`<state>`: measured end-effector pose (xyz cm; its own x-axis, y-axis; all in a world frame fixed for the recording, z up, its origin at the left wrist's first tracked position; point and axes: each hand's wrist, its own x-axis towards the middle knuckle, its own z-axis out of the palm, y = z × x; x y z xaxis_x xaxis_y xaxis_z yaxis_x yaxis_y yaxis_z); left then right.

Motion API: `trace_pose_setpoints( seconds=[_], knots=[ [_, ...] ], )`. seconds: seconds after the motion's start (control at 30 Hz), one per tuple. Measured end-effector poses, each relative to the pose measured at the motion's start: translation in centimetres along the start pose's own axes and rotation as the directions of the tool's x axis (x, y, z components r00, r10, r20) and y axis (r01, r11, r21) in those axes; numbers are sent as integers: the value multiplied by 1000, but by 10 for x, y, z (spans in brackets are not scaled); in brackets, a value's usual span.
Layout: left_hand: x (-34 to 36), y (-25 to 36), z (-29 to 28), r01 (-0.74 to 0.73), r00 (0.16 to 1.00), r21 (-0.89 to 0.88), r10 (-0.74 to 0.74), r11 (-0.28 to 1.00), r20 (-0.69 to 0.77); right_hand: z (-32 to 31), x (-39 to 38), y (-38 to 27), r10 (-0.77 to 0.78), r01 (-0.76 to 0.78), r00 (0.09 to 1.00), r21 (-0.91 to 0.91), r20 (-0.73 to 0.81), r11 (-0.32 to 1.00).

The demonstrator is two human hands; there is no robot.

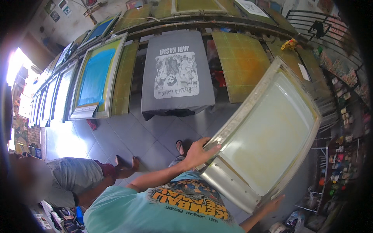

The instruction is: The person prepares a grey t-shirt on a screen printing table, aligns it, and uses a squeegee to apply white ink through a screen frame. The person then lifts the screen to reveal the printed design and uses a heat gun to dry the ink on the shirt.

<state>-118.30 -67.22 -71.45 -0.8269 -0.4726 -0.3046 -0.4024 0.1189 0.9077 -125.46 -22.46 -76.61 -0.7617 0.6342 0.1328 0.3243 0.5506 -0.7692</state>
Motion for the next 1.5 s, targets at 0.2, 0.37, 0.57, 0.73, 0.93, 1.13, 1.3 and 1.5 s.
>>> trace_pose_setpoints(
  seconds=[0.2, 0.37, 0.57, 0.73, 0.93, 1.13, 1.3, 1.5],
  knots=[
    [-35, -16, -40, 24, 979, -109, -45, 994, -198, 29, -7, -46, -117, 105, 974, 73, 192, 992],
    [-79, -38, -107, -39, 921, -307, -85, 951, -380, 86, -46, -79, -269, 185, 911, 274, 312, 944],
    [-137, -134, -199, -60, 766, -281, -137, 958, -628, 129, -158, -152, -409, 289, 774, 306, 482, 907],
    [-215, -180, -291, -39, 608, -321, -233, 946, -759, 147, -285, -191, -533, 286, 611, 464, 586, 838],
    [-302, -235, -383, -32, 471, -326, -274, 945, -839, 165, -434, -214, -543, 52, 418, 578, 728, 815],
    [-360, -297, -456, -66, 280, -347, -317, 935, -906, 156, -537, -255, -530, 78, 256, 529, 809, 845],
    [-367, -273, -501, 37, 246, -493, -486, 869, -838, 167, -598, -294, -565, 135, 183, 549, 804, 825],
    [-366, -331, -588, -28, 179, -455, -444, 890, -878, 214, -688, -347, -613, -36, 95, 619, 784, 785]
  ],
)
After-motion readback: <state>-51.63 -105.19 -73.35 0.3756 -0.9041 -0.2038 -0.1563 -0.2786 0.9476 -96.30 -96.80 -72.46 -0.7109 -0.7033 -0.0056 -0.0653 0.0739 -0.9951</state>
